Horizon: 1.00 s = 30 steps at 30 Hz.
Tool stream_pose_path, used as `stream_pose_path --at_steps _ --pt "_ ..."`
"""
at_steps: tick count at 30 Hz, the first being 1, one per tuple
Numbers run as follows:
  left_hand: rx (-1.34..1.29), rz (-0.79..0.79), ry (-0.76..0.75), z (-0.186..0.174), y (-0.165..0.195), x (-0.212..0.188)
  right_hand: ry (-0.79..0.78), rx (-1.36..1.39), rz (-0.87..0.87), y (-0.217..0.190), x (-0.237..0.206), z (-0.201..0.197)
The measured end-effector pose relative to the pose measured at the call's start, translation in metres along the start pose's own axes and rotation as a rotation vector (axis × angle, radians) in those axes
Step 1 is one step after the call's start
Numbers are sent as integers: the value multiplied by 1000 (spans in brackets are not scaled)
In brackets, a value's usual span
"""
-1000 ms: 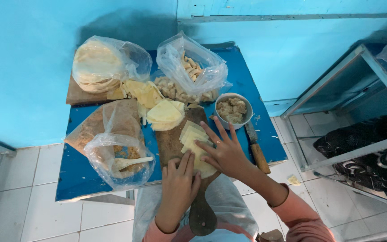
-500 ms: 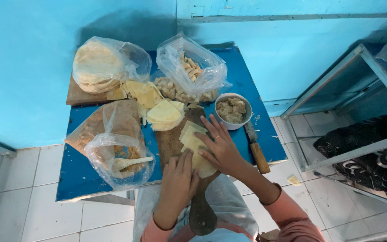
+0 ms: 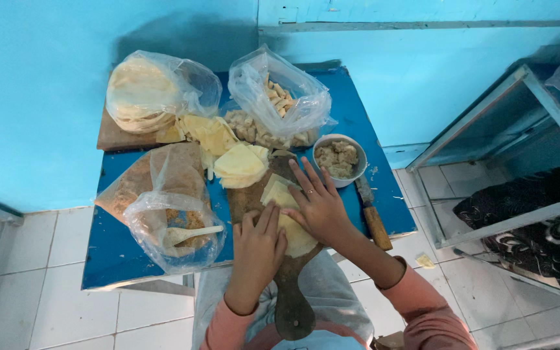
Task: The person sits at a small blue table and cuts round flat pancakes into wedge pieces with a knife on a wooden board. They then spoon a brown filling from a plastic bag onto the pancake pieces, spreading it and pressing pieces together to make filled snacks.
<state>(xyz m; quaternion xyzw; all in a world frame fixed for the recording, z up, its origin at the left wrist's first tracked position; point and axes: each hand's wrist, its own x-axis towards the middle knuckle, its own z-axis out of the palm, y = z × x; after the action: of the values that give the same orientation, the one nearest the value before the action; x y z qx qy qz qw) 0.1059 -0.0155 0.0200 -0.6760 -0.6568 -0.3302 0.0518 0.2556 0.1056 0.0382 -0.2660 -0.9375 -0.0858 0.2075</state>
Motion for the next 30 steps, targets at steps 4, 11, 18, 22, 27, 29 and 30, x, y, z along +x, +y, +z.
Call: stream_pose_path --at_steps 4,11,18,22,27,29,30 --pt "8 4 -4 0 -1 -1 10 139 -36 -2 -1 -2" --pt "-8 0 0 1 -1 -1 -4 125 -50 -2 -3 0" --pt "4 -11 -6 0 0 -1 36 6 -36 1 0 1" --pt "12 -6 4 1 0 0 61 -90 -58 2 0 2" --pt "1 -16 2 3 -1 -1 36 -122 31 5 -1 6" --pt "1 -8 12 3 -1 -1 41 -31 51 6 -4 6" --pt "0 -8 6 3 -1 -1 62 75 37 6 -7 4"
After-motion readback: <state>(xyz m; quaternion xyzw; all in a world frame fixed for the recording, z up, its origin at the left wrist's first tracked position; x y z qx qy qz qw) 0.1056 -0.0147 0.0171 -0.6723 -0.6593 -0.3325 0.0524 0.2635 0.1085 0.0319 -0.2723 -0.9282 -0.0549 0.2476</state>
